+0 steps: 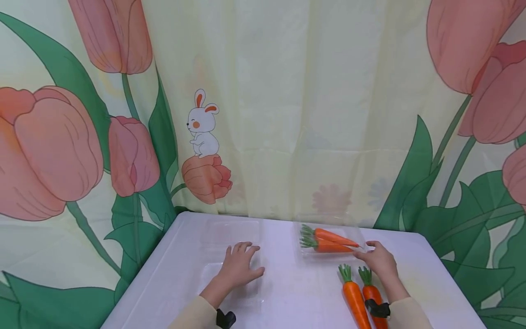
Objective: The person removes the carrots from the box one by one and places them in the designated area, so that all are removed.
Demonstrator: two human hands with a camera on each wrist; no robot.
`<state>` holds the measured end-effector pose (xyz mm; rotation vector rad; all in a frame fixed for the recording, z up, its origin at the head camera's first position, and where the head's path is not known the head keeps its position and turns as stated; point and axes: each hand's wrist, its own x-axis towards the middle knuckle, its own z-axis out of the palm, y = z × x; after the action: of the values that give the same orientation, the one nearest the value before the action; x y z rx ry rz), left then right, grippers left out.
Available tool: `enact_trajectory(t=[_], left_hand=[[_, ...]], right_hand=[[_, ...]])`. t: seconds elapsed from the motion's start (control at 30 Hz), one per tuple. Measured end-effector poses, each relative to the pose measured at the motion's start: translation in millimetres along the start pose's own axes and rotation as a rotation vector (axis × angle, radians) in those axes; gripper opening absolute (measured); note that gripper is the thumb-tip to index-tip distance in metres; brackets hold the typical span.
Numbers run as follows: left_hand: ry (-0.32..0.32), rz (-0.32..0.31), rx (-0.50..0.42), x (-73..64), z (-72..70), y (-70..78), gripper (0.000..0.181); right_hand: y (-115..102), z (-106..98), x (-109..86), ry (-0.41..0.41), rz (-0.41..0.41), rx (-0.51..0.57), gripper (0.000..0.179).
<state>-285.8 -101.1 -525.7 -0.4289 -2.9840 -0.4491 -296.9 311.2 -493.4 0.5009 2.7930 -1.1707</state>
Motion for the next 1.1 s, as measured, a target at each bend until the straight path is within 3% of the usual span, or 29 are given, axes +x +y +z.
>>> enact_trajectory(t=[0.4, 0.63, 0.83, 0.93, 1.1], left_hand=[[0.023, -0.023, -0.04, -2.5, -5.0, -13.2, 0.059], [0.012, -0.077, -0.061, -4.1, -7.6, -20.7, 0.059], [-0.006, -0.078, -0.102, -4.3, -11.1, -20.1, 0.059], [-0.002, -0.067, -0.179, -3.9, -11.9, -11.7, 0.058], [-0.009, -0.08, -0.456, 2.5, -10.0, 20.1, 0.056]], right_hand=[[-22.3, 28.3, -10.6, -0.006, -0.013, -0.014, 0.079], [-31.5, 41.2, -19.9, -0.044, -0.026, 0.032, 0.074], [-27.4, 45.7, -20.6, -0.084, -0.031, 0.098, 0.075], [-23.7, 50.8, -21.7, -0.103, -0.023, 0.172, 0.074], [-21.3, 61.4, -24.0, -0.144, -0.012, 0.359, 0.073]])
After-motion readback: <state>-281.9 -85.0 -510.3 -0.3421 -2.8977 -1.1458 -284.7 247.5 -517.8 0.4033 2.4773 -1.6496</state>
